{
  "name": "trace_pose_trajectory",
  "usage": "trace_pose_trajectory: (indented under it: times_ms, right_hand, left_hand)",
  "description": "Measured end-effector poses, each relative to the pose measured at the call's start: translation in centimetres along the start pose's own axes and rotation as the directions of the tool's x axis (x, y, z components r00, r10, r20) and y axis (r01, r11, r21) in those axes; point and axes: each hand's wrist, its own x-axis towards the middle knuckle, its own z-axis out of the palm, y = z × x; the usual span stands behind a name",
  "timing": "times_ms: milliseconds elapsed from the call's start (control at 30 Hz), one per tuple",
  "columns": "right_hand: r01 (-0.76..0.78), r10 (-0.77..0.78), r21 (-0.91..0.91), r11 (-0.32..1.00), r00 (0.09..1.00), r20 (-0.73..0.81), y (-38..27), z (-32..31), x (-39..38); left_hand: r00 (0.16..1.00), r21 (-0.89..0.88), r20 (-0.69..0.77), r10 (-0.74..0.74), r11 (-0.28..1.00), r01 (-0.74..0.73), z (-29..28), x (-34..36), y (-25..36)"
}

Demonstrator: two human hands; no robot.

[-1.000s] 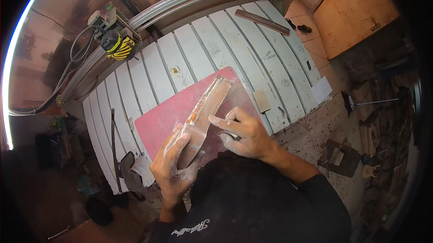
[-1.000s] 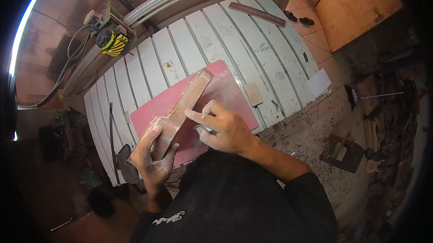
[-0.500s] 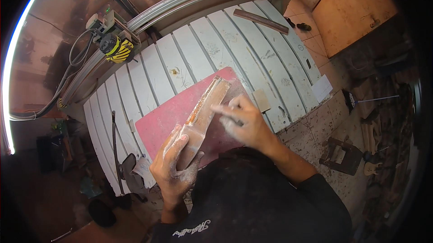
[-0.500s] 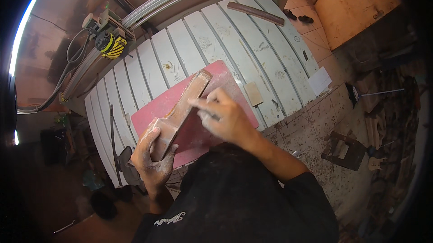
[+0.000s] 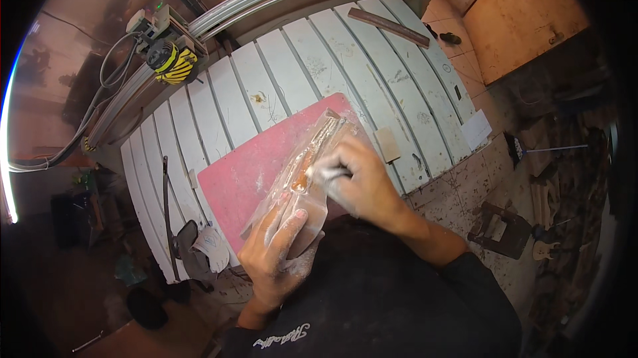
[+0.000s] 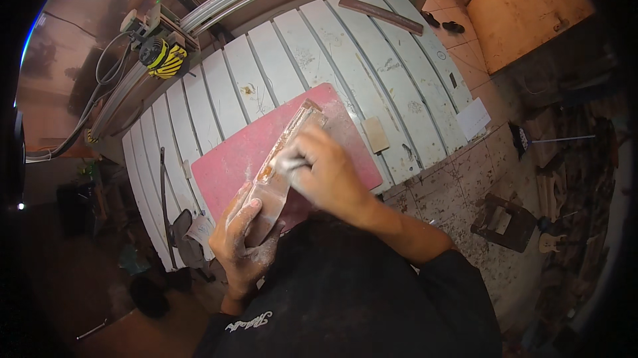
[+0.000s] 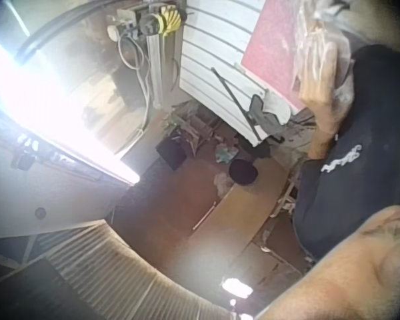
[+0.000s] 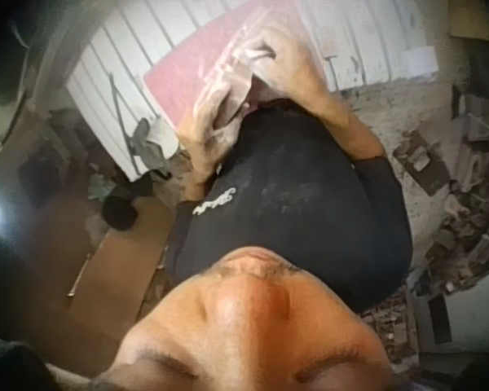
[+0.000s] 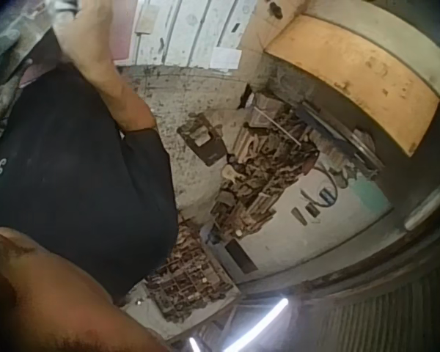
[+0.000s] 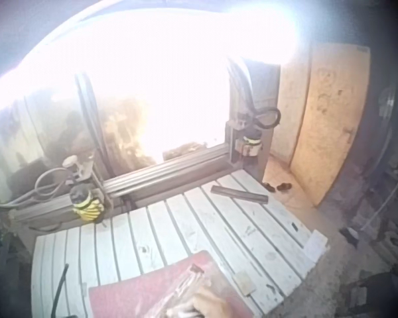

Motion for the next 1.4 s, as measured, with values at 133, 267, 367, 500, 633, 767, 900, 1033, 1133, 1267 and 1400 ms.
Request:
trace_pose_trajectory:
  times_ms: [133, 267, 367, 500, 633, 767, 900, 1033, 1133, 1267, 1400]
  right_hand:
    - [-0.132, 0.132, 0.058, 0.990, 0.991, 0.004, -0.6, 0.0, 0.2]
    - [-0.085, 0.085, 0.094, 0.992, 0.996, 0.004, -1.5, 0.6, -0.9]
    - [-0.105, 0.100, 0.118, 0.988, 0.994, 0.045, -0.8, 0.4, -0.5]
    - [-0.096, 0.087, 0.176, 0.980, 0.994, 0.061, -1.4, 0.8, -0.7]
    - [-0.071, 0.062, 0.119, 0.990, 0.995, 0.077, -1.4, 0.5, -0.6]
    - [-0.205, 0.175, 0.194, 0.959, 0.972, 0.160, -1.9, 0.4, -0.4]
    - [-0.155, 0.153, -0.042, 0.987, 0.987, -0.039, -1.1, -0.1, 0.3]
    - [-0.608, 0.334, 0.371, 0.702, 0.740, 0.583, -1.9, -2.1, 0.3]
    - [-0.512, 0.482, 0.428, 0.744, 0.856, 0.188, 0.0, -3.3, 0.0]
    - [-0.667, 0.530, 0.578, 0.470, 0.737, 0.420, 1.0, -5.3, -1.0]
    - [-0.488, 0.406, 0.364, 0.793, 0.869, 0.282, 1.6, -4.2, -3.0]
  left_hand:
    - [1.000, -0.022, -0.009, 0.009, 1.000, -0.009, 0.1, 0.0, -0.1]
    - [0.998, -0.007, 0.064, 0.020, 1.000, -0.020, -0.3, 0.1, 0.3]
    - [0.997, -0.011, 0.074, 0.020, 1.000, -0.019, -0.5, -0.1, 0.3]
    - [0.995, -0.013, 0.095, 0.018, 1.000, -0.016, -0.6, 0.1, 0.2]
    - [0.995, -0.011, 0.100, 0.012, 1.000, -0.011, -0.5, 0.4, 0.5]
    - [0.997, -0.029, 0.074, 0.013, 1.000, -0.011, -0.5, 0.1, 0.3]
    - [0.995, -0.015, 0.096, 0.007, 1.000, -0.006, -0.5, 0.2, 0.4]
    - [0.998, -0.015, 0.069, 0.003, 1.000, -0.002, -0.7, 0.1, -0.1]
    - [0.997, -0.019, 0.080, 0.001, 1.000, 0.000, -0.8, 0.5, 0.0]
    - [0.998, -0.023, 0.059, 0.001, 1.000, 0.001, -0.8, 0.6, 0.1]
    - [0.999, -0.029, 0.048, -0.005, 1.000, 0.006, -0.8, 0.6, -0.3]
